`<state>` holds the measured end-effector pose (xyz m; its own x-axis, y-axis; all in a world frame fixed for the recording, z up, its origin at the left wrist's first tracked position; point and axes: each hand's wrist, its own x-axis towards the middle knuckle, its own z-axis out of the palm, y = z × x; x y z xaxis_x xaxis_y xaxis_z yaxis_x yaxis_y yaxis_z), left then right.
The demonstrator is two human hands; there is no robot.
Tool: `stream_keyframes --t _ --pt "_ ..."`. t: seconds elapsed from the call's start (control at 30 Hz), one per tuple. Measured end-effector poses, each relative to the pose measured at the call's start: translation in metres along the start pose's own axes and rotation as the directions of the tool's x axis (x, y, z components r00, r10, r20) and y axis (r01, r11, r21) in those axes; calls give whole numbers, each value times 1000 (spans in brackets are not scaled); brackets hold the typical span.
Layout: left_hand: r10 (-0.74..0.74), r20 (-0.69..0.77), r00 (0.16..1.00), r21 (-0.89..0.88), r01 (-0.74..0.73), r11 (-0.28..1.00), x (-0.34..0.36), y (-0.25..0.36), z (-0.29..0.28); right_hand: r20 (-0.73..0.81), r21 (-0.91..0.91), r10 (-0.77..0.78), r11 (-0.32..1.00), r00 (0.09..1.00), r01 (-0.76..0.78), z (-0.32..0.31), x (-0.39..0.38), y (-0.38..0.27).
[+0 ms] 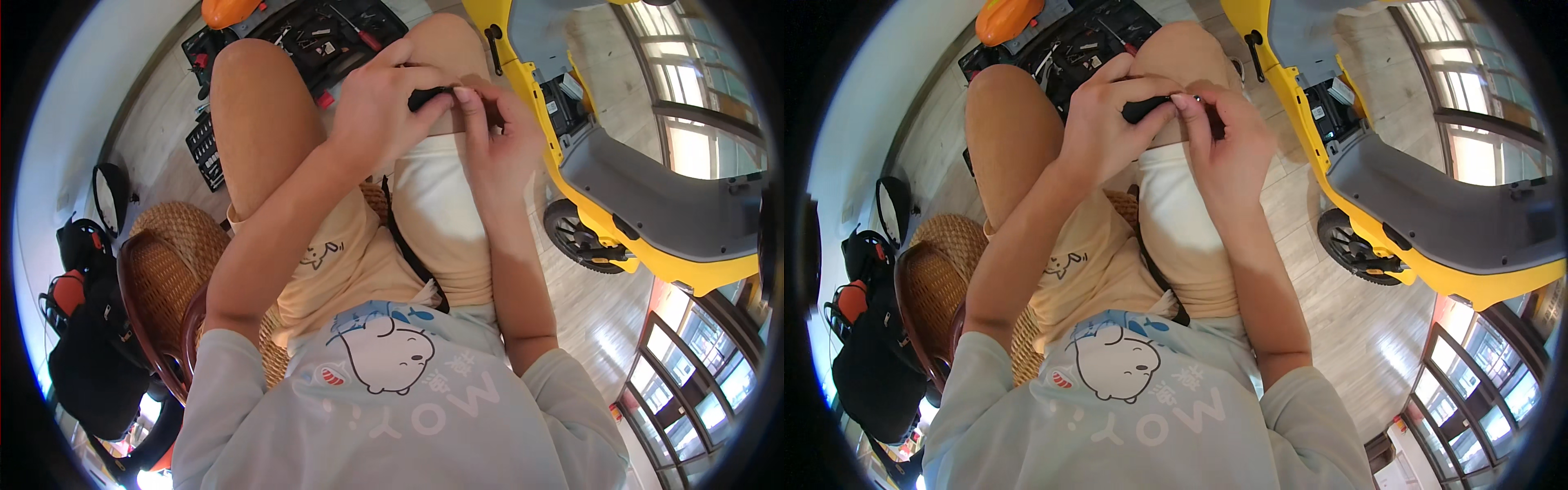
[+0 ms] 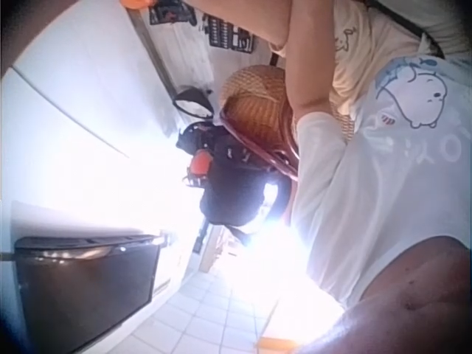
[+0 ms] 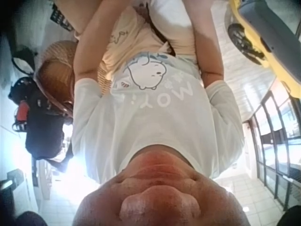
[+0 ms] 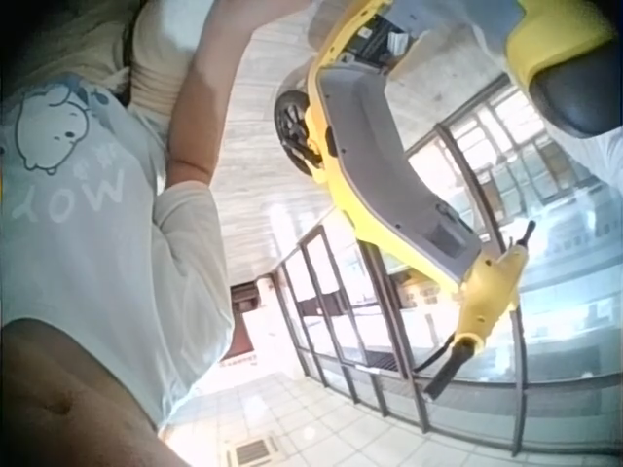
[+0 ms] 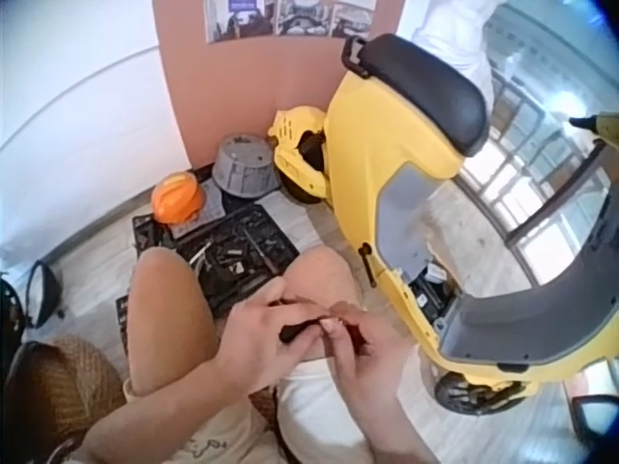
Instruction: The person is using a screwdriver to repair a small black component of a yellow motorcycle.
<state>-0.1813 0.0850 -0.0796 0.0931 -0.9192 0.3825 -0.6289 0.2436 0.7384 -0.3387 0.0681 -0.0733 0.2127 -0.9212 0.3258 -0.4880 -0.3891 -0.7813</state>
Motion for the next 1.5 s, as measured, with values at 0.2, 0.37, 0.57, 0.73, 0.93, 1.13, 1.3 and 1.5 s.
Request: stream_keyframes --t 0.2,0.37,0.57,0.73,0.93,1.13,1.3,1.5 --pt "-30 18 999 11 30 999 -1 -1 0 -111 94 -159 981 981 169 5 0 1" --pt "13 -22 1000 -16 -13 1000 -1 -1 1 -71 89 -71 993 995 77 5 -1 6" --pt "-24 10 1000 23 24 999 -2 -2 0 -91 127 -5 992 996 17 5 -1 3" --pt "-16 -3 1000 13 16 1000 -3 -3 1 -142 158 -130 976 981 153 8 1 4" --pt "-16 -10 1000 4 16 1000 -2 0 -1 -43 81 8 997 999 -5 1 -1 -1" --pt "-2 7 1000 35 2 999 -4 -1 0 -157 53 -182 980 971 193 10 1 4" --pt "44 -33 998 -11 -45 999 -1 0 -1 -64 17 -17 1000 998 18 4 -1 2" --pt "30 -17 999 43 -30 999 -3 0 -1 -174 103 -74 990 982 93 7 -1 -2"
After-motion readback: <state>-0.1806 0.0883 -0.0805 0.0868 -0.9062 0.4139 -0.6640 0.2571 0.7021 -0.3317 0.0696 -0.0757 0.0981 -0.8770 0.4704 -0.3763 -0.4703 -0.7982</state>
